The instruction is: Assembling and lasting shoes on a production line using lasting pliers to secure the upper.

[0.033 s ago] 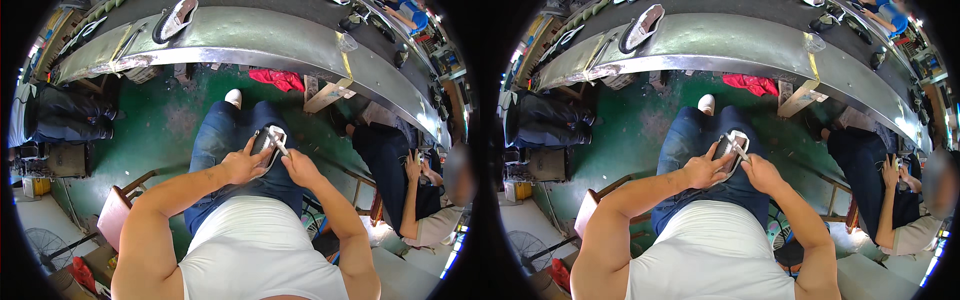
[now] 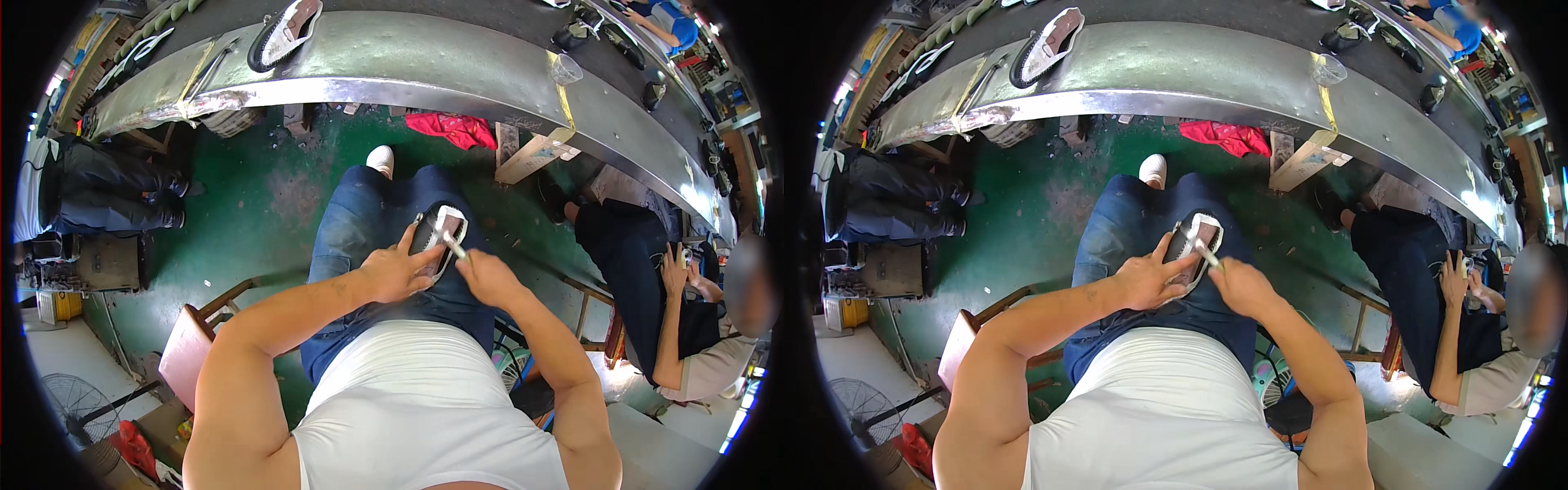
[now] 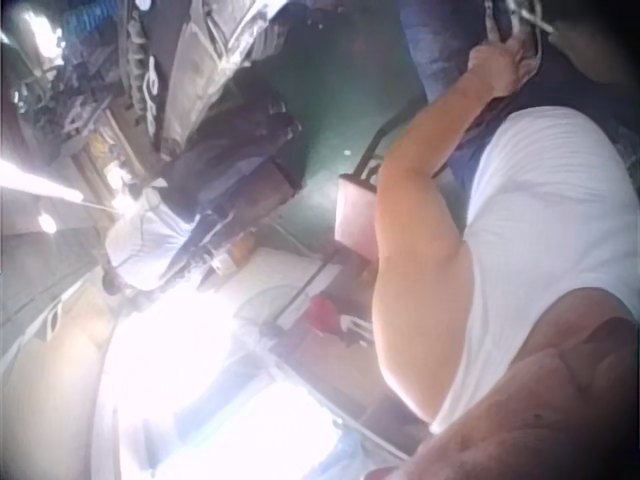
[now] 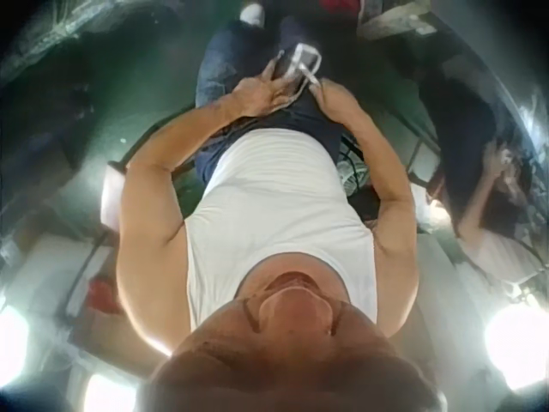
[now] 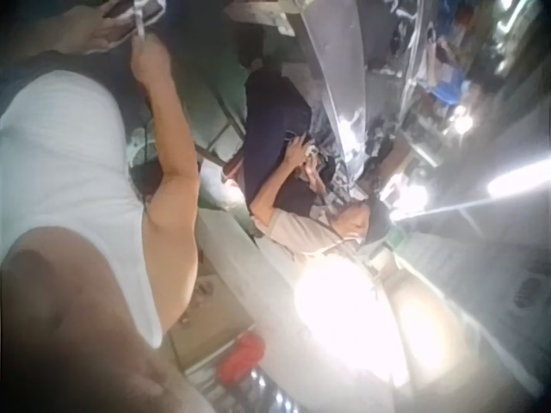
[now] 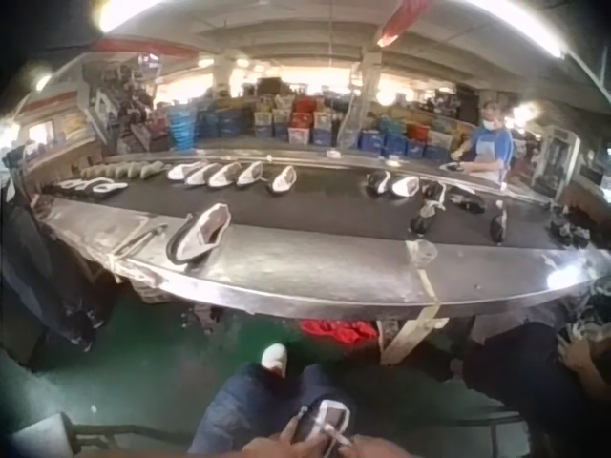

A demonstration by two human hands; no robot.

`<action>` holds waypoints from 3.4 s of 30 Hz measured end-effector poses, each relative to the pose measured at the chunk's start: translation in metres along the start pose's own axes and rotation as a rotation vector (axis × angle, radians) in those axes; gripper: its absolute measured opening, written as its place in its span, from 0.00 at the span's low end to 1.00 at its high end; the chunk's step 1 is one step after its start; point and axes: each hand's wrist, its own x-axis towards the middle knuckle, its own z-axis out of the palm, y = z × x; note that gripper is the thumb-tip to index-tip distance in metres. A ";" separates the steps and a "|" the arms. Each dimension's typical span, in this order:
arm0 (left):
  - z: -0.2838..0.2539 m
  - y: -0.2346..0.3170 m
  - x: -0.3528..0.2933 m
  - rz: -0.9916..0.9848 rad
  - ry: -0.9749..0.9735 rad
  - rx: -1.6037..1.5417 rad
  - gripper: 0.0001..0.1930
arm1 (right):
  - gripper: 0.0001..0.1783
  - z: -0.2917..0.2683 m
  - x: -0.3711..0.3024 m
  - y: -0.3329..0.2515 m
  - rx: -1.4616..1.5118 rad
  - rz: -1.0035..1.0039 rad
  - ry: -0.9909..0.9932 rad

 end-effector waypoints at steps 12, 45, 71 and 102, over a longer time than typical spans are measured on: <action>0.065 -0.031 -0.008 -0.155 0.309 -0.711 0.40 | 0.23 0.007 -0.018 -0.014 0.010 0.015 -0.284; 0.021 -0.039 0.005 -0.078 0.266 -0.721 0.21 | 0.14 -0.005 -0.071 0.005 0.375 0.121 -0.091; 0.070 -0.038 0.036 0.034 0.277 -1.343 0.40 | 0.17 0.031 -0.027 -0.008 0.177 0.079 -0.090; 0.047 -0.018 0.036 0.017 0.502 -0.308 0.26 | 0.22 -0.020 0.015 -0.002 0.363 0.111 -0.087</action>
